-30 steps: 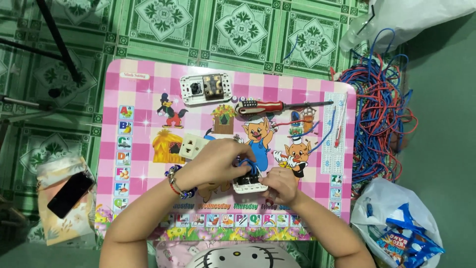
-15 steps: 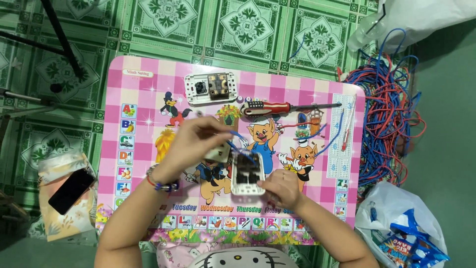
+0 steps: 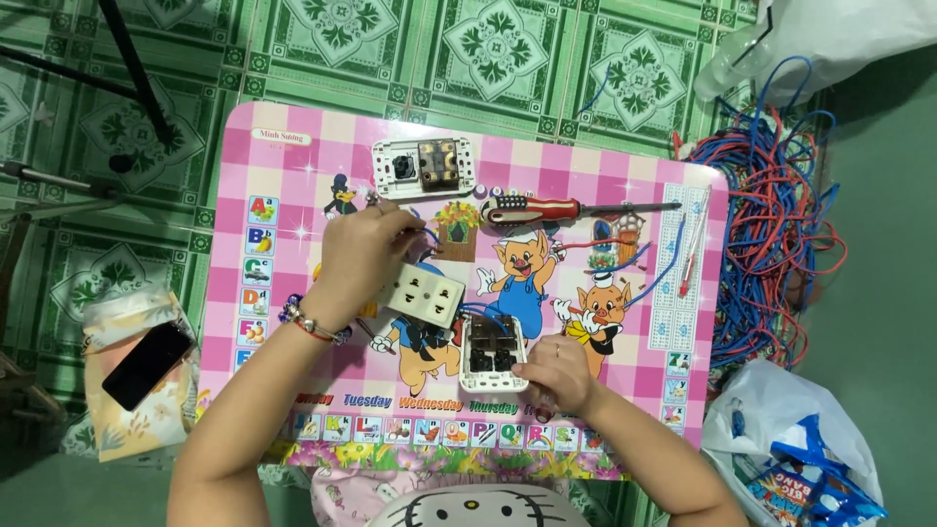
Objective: The person uses a screwdriver to tighten screws on a white electrical outlet, securing red and blue wires to the terminals. The person holds the outlet steady with one hand while turning the screwdriver with the other.
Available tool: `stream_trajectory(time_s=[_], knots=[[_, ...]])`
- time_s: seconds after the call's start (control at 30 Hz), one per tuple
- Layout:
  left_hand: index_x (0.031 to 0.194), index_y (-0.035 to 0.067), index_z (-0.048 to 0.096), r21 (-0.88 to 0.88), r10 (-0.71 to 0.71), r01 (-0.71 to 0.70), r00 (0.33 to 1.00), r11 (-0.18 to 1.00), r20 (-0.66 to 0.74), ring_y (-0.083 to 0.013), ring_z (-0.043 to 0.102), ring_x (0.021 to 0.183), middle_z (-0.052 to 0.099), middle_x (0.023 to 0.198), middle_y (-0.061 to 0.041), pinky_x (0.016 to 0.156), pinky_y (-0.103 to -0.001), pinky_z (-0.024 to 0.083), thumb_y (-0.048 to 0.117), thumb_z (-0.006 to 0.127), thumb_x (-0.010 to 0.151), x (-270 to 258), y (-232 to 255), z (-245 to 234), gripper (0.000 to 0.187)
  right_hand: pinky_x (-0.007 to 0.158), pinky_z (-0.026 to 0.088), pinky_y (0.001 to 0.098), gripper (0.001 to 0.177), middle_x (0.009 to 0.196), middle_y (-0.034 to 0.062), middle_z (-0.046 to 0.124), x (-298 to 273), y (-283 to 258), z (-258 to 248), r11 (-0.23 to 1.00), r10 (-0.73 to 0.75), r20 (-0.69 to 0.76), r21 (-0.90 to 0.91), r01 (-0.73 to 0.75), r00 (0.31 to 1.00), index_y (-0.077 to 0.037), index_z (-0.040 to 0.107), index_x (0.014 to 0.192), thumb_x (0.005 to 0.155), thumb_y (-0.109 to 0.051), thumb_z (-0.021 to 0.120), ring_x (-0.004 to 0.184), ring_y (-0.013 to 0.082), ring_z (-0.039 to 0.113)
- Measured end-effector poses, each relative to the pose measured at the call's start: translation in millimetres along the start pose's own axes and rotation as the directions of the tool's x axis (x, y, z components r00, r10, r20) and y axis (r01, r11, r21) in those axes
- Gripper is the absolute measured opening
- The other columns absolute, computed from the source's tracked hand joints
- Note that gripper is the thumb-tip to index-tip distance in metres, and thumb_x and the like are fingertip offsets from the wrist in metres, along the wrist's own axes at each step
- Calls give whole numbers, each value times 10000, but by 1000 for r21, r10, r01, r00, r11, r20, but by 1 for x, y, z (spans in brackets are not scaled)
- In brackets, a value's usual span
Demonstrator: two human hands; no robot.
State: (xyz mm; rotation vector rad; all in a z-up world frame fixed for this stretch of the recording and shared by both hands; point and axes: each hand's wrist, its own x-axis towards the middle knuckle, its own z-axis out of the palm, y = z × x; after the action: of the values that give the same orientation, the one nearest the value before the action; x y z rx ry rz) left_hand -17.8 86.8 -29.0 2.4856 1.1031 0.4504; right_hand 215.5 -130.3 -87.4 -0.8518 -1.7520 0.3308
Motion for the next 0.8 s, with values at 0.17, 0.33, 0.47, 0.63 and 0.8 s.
stream_trajectory(time_s=[0.17,0.33,0.47,0.63,0.8], knots=[[1193,156,738,-2,-10,10,998,1000,-67,-305,753,838,747,1097,-92,704,-401,595,353,691,986,-14,16,-31,290,362,438,342,194,568,57,520,1,-2,-1,1000,4,-52,25,-3,999,-25,709,979,982,-179,591,388,219,476],[1112,88,716,-355,115,-118,993,927,-28,-441,721,931,745,1042,-170,761,-516,575,386,632,975,-33,62,-35,339,357,437,367,204,569,84,502,5,-4,-2,1000,-4,-73,17,5,997,-3,685,960,991,-176,583,381,248,464],[1357,76,568,-483,502,-413,863,772,65,-471,600,1216,707,1164,-214,1016,-610,446,761,536,833,-39,87,-13,863,365,446,372,230,588,86,515,17,-6,-5,1000,4,-58,20,-3,998,-2,681,972,1003,-190,552,388,252,480],[1376,123,562,-299,515,-511,854,806,-69,-325,665,1129,707,1144,-108,1047,-504,429,369,570,1008,-57,76,48,443,367,446,389,228,594,97,509,19,-9,-7,999,24,-47,46,-22,999,14,670,961,1000,-191,578,395,266,494],[1301,146,618,-174,509,-541,837,823,-198,-284,658,1117,704,1145,-70,1048,-526,416,346,495,1034,-60,68,69,355,379,445,373,271,548,75,489,11,-3,-8,995,12,-40,97,-8,999,12,683,949,979,-256,662,380,248,473]])
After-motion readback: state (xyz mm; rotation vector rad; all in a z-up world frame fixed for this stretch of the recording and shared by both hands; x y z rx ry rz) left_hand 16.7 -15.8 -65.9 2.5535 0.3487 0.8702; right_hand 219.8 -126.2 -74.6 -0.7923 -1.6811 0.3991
